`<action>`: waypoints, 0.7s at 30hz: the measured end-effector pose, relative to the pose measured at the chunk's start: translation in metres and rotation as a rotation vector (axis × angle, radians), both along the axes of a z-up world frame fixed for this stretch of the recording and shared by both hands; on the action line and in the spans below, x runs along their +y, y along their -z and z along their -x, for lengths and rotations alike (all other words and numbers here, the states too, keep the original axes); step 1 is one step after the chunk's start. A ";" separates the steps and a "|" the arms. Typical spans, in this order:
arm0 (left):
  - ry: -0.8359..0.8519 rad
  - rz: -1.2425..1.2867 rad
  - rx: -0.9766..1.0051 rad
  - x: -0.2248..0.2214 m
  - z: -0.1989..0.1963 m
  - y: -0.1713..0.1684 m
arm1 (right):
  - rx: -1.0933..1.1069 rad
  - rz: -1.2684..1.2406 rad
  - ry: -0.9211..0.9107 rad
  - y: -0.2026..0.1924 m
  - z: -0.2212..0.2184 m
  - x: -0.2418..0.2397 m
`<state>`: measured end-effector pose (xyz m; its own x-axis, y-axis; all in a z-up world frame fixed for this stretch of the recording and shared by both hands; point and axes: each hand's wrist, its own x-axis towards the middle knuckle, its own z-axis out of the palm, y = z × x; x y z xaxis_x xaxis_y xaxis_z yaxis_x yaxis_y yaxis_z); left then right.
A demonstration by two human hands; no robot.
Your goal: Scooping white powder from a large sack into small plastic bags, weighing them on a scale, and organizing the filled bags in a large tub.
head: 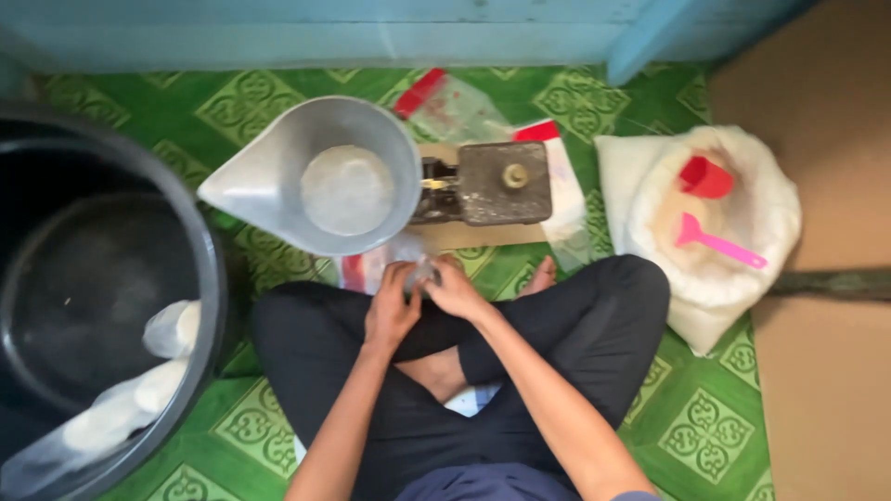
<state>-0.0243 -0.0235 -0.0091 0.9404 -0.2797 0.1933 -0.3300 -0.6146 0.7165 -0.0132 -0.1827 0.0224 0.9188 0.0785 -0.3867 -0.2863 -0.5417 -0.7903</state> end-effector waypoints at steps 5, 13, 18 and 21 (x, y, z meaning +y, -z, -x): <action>0.035 -0.090 -0.129 -0.008 0.001 -0.014 | 0.152 0.018 -0.062 -0.030 0.007 -0.028; 0.172 -0.011 -0.210 -0.025 0.001 -0.033 | -0.071 0.123 0.064 -0.132 0.074 -0.139; 0.066 -0.157 -0.194 -0.035 0.005 -0.034 | -0.460 0.309 0.387 -0.160 0.143 -0.228; 0.030 -0.125 -0.112 -0.033 0.012 -0.022 | -0.262 0.361 0.490 -0.164 0.207 -0.270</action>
